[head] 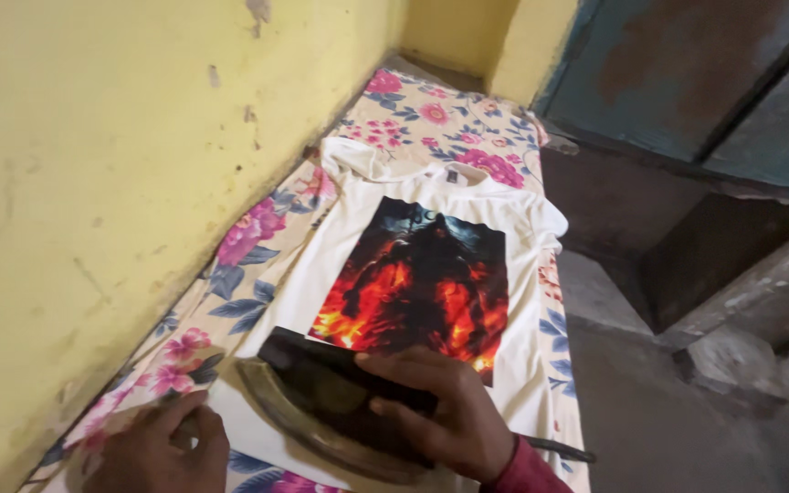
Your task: The person irons a white t-shirt with a graphic print laid out on a floral-patterned surface. They use a black electric iron to smooth the fabric, moving it back and forth across the shirt's body and sleeves while holding the garment in place with their left hand.
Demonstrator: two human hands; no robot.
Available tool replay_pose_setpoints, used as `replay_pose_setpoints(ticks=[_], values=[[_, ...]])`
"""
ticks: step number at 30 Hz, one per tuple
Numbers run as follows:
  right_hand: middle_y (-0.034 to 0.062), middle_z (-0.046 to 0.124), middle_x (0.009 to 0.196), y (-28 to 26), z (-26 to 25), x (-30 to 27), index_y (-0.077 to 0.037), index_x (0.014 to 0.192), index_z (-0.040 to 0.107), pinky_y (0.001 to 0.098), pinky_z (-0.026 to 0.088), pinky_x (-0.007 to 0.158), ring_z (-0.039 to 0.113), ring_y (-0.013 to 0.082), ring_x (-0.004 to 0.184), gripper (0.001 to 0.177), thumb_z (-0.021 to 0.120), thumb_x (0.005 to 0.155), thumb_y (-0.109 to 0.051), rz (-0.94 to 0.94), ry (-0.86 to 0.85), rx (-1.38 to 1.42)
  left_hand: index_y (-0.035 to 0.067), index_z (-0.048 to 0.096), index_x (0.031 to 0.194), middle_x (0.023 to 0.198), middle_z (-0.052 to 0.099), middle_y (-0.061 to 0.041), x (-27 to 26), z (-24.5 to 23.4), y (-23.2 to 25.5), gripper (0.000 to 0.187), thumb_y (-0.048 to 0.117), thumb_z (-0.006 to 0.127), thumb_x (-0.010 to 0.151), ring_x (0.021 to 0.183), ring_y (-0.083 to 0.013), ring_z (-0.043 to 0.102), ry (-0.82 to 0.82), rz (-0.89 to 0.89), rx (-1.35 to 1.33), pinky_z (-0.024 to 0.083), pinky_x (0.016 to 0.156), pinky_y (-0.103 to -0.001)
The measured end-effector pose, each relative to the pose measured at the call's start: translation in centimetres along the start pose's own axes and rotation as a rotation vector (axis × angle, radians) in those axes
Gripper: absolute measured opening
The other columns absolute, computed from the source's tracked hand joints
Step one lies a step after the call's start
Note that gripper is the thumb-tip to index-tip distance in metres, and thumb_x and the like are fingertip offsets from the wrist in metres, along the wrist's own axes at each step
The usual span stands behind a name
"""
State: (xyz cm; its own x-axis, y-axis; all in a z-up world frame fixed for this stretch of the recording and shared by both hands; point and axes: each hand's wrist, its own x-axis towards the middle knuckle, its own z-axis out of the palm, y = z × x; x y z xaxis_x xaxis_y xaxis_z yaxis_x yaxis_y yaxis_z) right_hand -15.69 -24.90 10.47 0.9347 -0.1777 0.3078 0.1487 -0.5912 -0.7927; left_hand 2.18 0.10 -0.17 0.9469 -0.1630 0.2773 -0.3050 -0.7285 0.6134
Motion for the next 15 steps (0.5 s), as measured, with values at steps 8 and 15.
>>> replay_pose_setpoints(ticks=[8,15], values=[[0.0106,0.076,0.119,2.9,0.0,-2.3,-0.002,0.136,0.062,0.0332,0.054,0.094,0.071,0.0194,0.111,0.065,0.088,0.078,-0.017,0.084,0.100,0.158,0.000,0.069,0.120,0.132,0.065,-0.023,-0.2,4.5,3.6,0.037,0.005,0.066,0.083,0.124,-0.0407,0.064,0.330,0.586,-0.288,0.050,0.108,-0.048],[0.0094,0.077,0.100,3.7,1.6,-2.8,-0.002,0.124,0.067,0.0301,0.057,0.086,0.073,0.0145,0.096,0.048,0.083,0.082,-0.020,0.172,0.171,0.190,0.000,0.043,0.152,0.133,0.065,-0.022,-1.2,6.8,3.0,0.064,0.005,0.053,0.089,0.116,-0.0301,0.070,-0.012,0.342,-0.504,0.052,0.100,-0.037]])
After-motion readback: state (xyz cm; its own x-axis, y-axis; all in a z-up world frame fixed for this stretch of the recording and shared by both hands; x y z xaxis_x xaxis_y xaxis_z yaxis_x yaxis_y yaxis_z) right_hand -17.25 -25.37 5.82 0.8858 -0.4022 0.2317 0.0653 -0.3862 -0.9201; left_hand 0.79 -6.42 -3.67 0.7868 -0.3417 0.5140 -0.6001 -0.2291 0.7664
